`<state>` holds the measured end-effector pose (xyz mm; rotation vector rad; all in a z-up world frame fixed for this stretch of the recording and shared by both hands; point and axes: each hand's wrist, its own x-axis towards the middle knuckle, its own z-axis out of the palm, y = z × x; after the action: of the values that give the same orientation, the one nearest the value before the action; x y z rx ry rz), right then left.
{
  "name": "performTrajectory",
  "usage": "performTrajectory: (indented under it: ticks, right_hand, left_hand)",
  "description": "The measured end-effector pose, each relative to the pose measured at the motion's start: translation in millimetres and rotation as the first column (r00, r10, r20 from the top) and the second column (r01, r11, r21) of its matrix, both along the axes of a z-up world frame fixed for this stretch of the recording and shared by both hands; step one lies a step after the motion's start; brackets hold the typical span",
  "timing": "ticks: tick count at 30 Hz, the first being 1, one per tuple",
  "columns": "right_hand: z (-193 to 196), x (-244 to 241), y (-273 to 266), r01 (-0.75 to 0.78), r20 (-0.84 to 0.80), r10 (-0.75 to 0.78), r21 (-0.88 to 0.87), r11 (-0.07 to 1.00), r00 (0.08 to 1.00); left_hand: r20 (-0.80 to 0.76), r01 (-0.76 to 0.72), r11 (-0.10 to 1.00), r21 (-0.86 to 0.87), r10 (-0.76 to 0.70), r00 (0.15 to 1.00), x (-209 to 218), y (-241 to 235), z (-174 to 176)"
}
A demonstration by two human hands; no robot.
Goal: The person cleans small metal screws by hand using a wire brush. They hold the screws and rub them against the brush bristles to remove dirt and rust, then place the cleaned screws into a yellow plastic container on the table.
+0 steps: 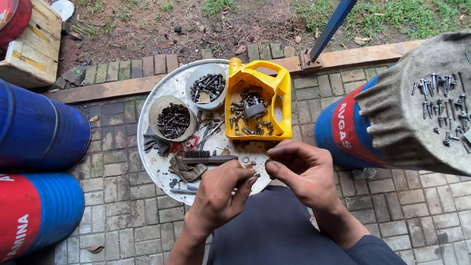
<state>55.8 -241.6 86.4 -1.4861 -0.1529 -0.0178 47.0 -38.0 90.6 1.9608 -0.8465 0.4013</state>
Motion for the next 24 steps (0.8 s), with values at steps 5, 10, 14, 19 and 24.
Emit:
performTrajectory:
  ticks: [5, 10, 14, 19, 24]
  right_hand:
    - [-11.7, 9.2, -2.1, -0.101, 0.09, 0.09, 0.137, 0.985, 0.992]
    - [-29.4, 24.1, 6.5, 0.007, 0.237, 0.015, -0.094, 0.996, 0.972]
    - [-66.6, 32.4, 3.8, -0.032, 0.17, 0.057, -0.149, 0.988, 0.984]
    - [-105.4, 27.0, 4.7, -0.086, -0.08, 0.082, -0.039, 0.996, 0.993]
    - [-93.6, 22.9, 12.7, -0.158, -0.119, 0.151, -0.05, 0.986, 0.981]
  left_hand:
    - [-0.321, -0.036, 0.975, -0.221, -0.038, 0.946, 13.1, 0.1, -42.9]
    - [-0.727, -0.237, 0.866, -0.44, -0.189, 0.66, 25.4, -4.3, -108.4]
    - [-0.842, -0.482, 0.7, -0.527, -0.353, 0.408, 10.7, -12.6, -145.5]
    - [-0.828, -0.549, 0.62, -0.561, -0.402, 0.392, -6.4, -16.1, -148.5]
    - [-0.757, -0.507, 0.564, -0.652, -0.521, 0.394, -14.2, -15.7, -161.1]
